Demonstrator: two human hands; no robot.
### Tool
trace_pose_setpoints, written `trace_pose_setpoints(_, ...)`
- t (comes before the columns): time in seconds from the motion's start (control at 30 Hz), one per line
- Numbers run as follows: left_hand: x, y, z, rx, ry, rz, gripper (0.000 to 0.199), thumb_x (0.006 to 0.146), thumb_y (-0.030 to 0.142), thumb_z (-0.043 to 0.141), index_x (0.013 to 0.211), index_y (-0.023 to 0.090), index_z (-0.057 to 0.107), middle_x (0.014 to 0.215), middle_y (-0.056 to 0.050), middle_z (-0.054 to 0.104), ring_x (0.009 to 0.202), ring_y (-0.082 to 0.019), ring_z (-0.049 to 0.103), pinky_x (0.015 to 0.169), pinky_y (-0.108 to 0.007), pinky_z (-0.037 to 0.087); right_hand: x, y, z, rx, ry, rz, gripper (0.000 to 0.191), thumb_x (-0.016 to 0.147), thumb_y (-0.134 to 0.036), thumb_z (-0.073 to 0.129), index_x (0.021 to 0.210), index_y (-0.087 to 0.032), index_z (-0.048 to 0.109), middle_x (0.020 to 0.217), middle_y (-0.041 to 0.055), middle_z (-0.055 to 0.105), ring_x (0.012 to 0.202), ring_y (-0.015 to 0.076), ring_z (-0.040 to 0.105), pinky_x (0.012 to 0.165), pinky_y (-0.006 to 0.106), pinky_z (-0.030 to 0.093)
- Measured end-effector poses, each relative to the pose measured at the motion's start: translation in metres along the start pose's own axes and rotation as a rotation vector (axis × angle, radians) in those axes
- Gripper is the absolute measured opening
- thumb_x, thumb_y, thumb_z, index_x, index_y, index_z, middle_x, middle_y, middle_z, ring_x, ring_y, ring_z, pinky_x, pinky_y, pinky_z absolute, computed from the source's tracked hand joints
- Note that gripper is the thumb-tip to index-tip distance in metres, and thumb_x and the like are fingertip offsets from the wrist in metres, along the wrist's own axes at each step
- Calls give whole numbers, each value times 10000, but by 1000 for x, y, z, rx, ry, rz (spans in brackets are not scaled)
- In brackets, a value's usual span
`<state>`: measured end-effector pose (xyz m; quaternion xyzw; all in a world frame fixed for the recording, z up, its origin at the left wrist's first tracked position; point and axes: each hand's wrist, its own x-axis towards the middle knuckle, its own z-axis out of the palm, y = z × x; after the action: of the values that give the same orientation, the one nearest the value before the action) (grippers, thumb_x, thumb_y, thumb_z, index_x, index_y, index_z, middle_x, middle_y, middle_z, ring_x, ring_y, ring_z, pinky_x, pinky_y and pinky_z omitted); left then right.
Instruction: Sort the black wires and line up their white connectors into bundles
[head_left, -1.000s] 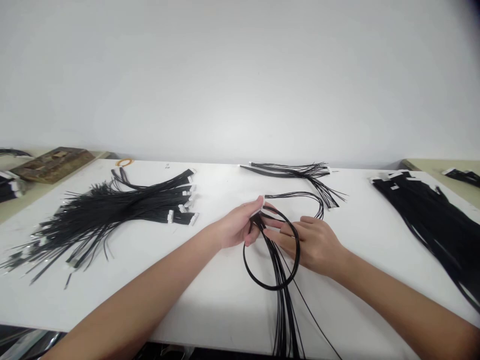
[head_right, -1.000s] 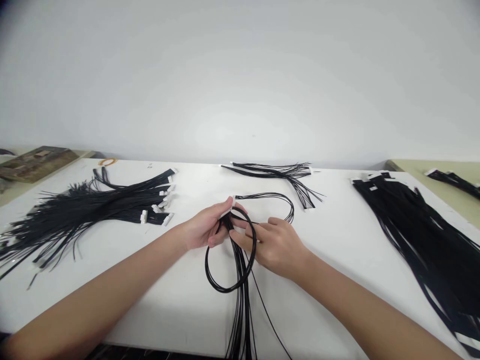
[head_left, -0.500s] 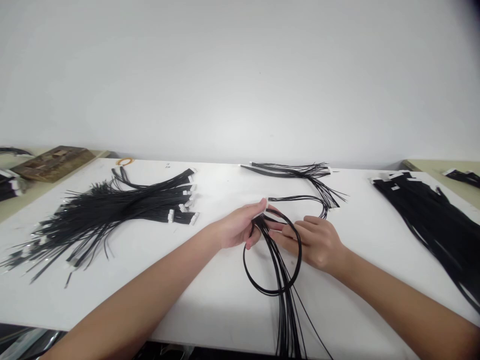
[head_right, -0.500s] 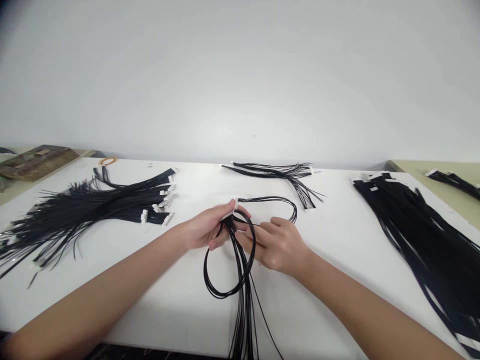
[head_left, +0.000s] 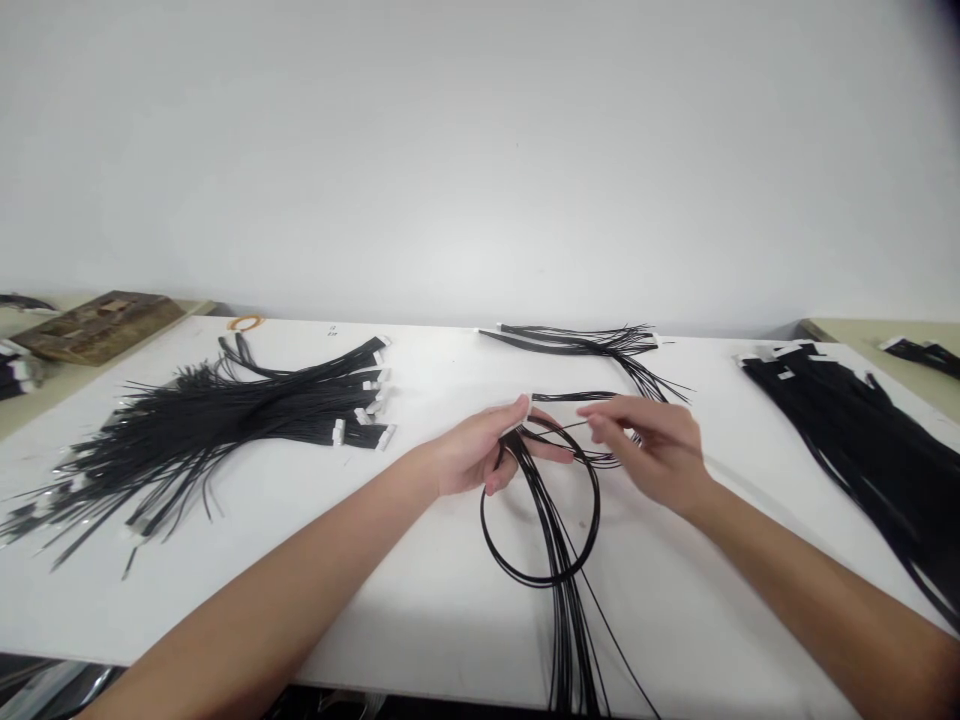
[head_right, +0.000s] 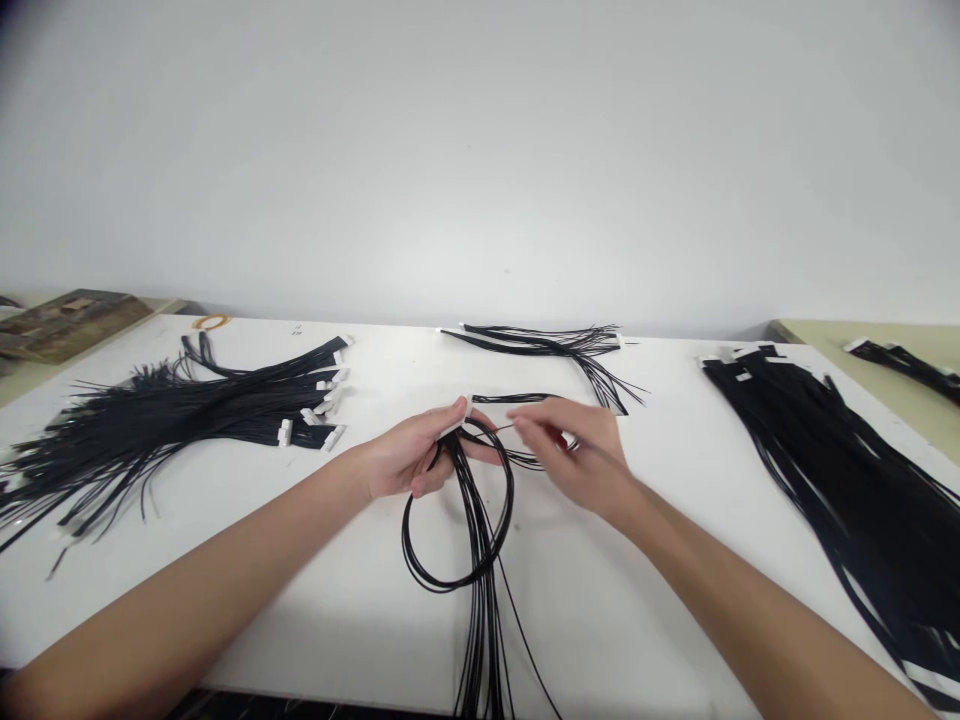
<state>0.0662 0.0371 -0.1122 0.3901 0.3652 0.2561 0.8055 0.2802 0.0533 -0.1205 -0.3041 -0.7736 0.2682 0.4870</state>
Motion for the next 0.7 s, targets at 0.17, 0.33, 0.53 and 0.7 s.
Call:
trace_pose_setpoints(0.17, 0, 0, 1, -15, 17, 1, 449, 871, 554, 363, 1049, 176, 527, 976, -141, 691, 264, -25, 370, 297, -180, 232, 21, 8, -19, 592, 454, 553, 129, 745, -314, 688, 779, -202, 633, 577, -51, 507, 392, 40, 382, 361, 196, 318)
trace_pose_setpoints(0.33, -1, 3, 7, 26, 88, -11, 471, 878, 563, 328, 1014, 163, 537, 873, -129, 706, 235, -27, 322, 287, -188, 180, 37, 22, -39, 818, 697, 655, 220, 782, -397, 646, 817, -179, 636, 666, -49, 506, 513, 30, 485, 499, 167, 491)
trace_pose_setpoints(0.53, 0, 2, 7, 27, 104, -13, 506, 877, 578, 302, 1070, 175, 540, 801, -94, 705, 234, -30, 305, 292, -195, 184, 41, 17, -46, 938, 638, 674, 195, 810, -369, 624, 891, -191, 636, 582, -67, 440, 469, 16, 432, 449, 105, 453)
trace_pose_setpoints(0.7, -1, 1, 2, 7, 46, 17, 520, 866, 592, 321, 1124, 192, 529, 838, -86, 702, 263, -27, 337, 310, -193, 225, 26, -3, -33, 435, 383, 505, 107, 692, -282, 723, 727, -207, 655, 587, -38, 511, 411, 38, 318, 346, 187, 275)
